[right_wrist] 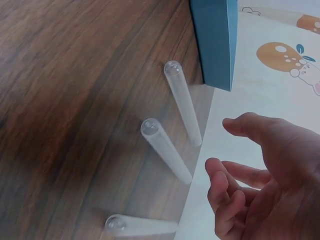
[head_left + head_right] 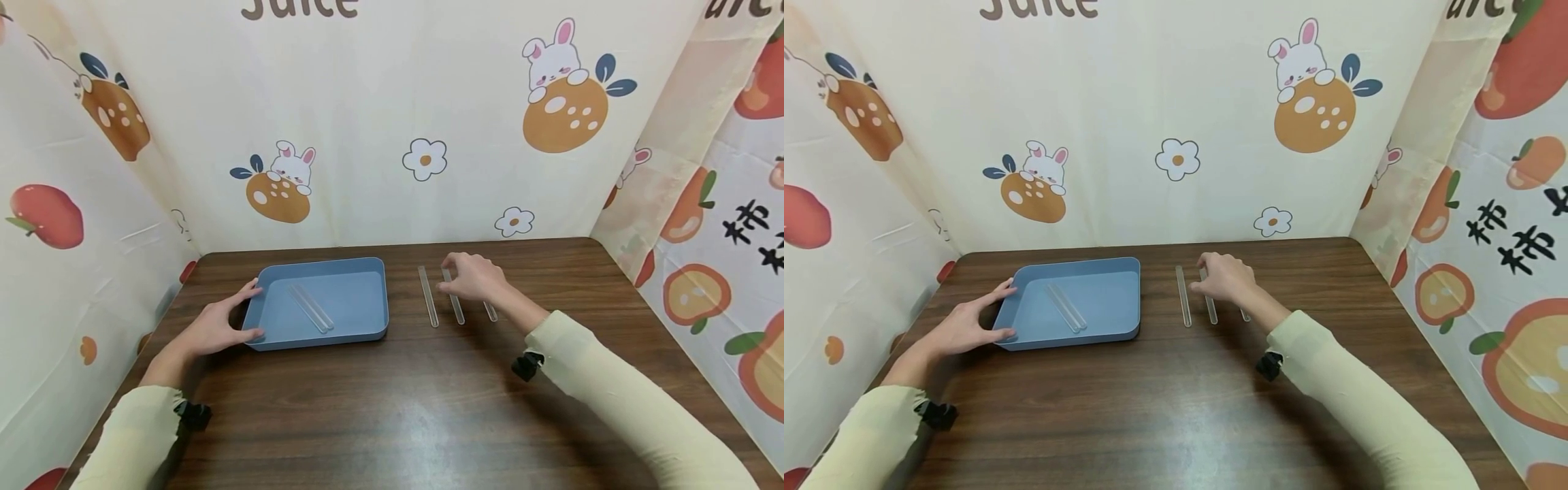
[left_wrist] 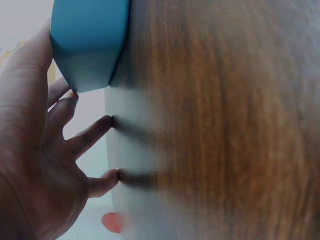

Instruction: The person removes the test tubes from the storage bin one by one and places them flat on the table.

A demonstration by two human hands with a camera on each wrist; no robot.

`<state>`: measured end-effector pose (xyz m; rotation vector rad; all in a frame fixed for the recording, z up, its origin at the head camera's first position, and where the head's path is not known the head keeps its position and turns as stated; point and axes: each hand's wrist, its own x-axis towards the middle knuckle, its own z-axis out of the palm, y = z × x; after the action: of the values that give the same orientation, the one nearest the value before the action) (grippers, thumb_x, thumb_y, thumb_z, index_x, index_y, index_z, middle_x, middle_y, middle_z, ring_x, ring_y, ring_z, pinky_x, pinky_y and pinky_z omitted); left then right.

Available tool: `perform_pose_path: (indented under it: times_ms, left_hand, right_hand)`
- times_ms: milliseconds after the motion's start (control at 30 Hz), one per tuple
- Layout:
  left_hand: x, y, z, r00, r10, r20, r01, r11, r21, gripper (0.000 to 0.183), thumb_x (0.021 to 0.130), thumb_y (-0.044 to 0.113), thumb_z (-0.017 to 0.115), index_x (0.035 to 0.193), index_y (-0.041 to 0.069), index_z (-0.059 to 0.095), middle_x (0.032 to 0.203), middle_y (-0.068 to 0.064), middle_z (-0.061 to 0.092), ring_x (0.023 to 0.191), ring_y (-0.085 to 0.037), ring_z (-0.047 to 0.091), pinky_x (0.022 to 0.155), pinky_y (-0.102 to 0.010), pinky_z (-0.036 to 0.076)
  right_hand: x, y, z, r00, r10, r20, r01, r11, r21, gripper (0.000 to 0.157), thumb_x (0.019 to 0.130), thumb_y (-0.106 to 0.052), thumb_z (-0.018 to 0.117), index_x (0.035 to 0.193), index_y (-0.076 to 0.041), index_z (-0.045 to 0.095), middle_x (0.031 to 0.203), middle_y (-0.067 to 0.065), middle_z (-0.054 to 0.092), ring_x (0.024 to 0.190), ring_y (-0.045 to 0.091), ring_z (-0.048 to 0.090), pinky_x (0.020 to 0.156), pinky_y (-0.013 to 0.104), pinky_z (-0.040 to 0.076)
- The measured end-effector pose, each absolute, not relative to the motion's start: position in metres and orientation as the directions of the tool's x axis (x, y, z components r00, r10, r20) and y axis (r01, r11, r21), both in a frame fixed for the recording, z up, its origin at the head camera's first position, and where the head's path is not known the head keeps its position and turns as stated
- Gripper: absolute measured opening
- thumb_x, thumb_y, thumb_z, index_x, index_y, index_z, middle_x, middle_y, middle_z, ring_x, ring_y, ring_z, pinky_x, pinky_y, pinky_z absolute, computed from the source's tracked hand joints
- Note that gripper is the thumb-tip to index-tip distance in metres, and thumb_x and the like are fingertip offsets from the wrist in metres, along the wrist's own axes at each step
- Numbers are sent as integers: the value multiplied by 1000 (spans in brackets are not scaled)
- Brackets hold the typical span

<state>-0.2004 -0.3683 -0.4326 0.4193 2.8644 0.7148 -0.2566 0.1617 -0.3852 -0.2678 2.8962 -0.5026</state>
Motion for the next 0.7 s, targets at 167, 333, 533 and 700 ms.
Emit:
perform_pose_path:
  times_ms: [167,333,533,700]
  left_hand:
    - [-200,-369,-433,-947,310,-81,236,847,477,97,97,41,87,174,8,39,188,-20,25,159,-63,42,119,-88,39]
    - [-198,-369,-434,-946,313,-82,239,846,476,97,97,41,87,174,8,39,188,-20,25,159,-63,42,118,-88,40]
    - [-199,-370,-434,-946,314,-76,242,845,477,97,97,40,88,174,8,39,189,-19,25,159,-64,42,119,-88,39]
    - [-201,-370,-435,-946,316,-75,246,846,473,97,97,40,87,174,8,39,188,-20,25,158,-64,43,119,-89,39]
  right_hand:
    - [-259,155,-383,-960,-233,-156,-166,920,-355,59,98,-44,81,148,-15,69,123,16,79,100,35,73,72,51,59]
    - [-257,146,-379,-956,-249,-153,-181,917,-356,57,98,-42,81,148,-16,70,128,16,80,102,34,73,74,50,59]
    - [-257,136,-376,-950,-273,-148,-205,909,-363,55,99,-42,81,146,-16,71,149,11,76,119,39,77,84,57,64]
    - [-259,130,-373,-946,-288,-149,-217,903,-370,56,99,-42,81,147,-15,71,154,10,74,122,40,77,90,60,64]
